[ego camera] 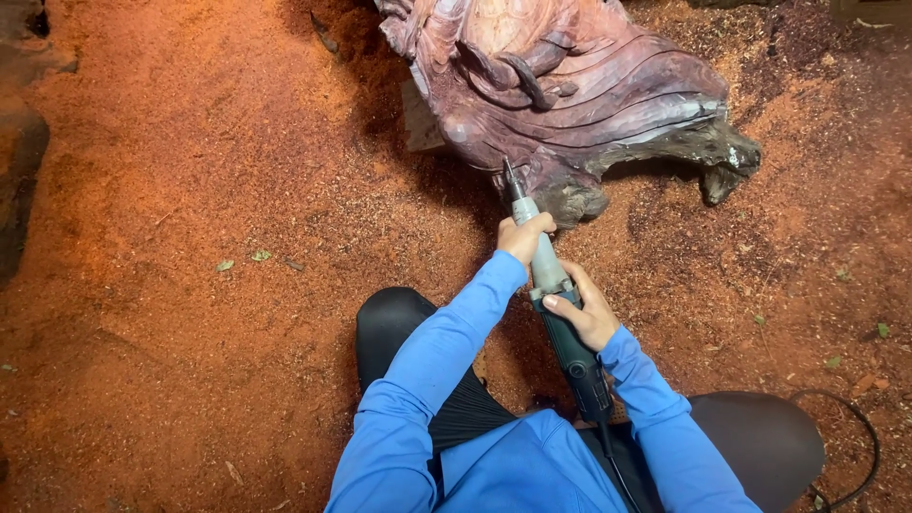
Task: Using a power rotary tool to carve and detail a large wooden sculpture
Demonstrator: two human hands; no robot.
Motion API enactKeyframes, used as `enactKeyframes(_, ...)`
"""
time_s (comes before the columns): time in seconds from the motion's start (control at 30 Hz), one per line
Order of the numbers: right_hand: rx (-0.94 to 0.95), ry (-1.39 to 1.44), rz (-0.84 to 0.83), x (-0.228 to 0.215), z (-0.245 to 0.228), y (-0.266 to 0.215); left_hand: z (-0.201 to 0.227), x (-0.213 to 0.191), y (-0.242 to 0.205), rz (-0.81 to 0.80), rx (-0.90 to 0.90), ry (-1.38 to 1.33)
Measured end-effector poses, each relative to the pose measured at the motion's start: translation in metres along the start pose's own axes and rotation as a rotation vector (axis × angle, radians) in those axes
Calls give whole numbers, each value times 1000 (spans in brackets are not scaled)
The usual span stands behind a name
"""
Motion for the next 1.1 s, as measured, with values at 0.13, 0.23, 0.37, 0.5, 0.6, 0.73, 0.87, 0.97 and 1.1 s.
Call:
enactKeyframes(0.13, -2, 8, 9, 0, 2, -3, -10, -2, 15, -9, 3, 22)
enactKeyframes(0.23, 7, 2, 18, -2, 9, -3, -6, -2, 7, -7, -8, 37)
enactKeyframes(0.37, -4, -4, 9, 0, 5, -3, -12, -1, 15, -11, -5, 9)
enactKeyframes(0.5, -9, -5, 7, -2, 10, -4, -12, 0, 13, 1, -1, -7)
enactKeyframes(0.6, -6, -7, 6, -1, 7, -2, -14, -1, 20, 2, -1, -19)
enactKeyframes(0.73, -6, -16, 9, -1, 4, -1, -13, -1, 17, 2, -8, -29)
enactKeyframes(0.87, -4, -19, 12, -2, 2, -2, -9, -2, 11, -22, -9, -25)
enactKeyframes(0.97, -5, -29, 6, 0, -5, 0, -10, -2, 15, -27, -3, -54)
enactKeyframes(1.1, -10, -47, 4, 2, -13, 3, -8, -6, 18, -43, 8, -160)
Point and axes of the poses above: each hand's wrist, its own y-axis towards the middle knuckle, its own x-axis out of the palm, z = x × y, the point moved 4 cm from there along y, towards the middle knuckle, and after that the axes turned 4 degrees about -x, right-handed, at the moved point
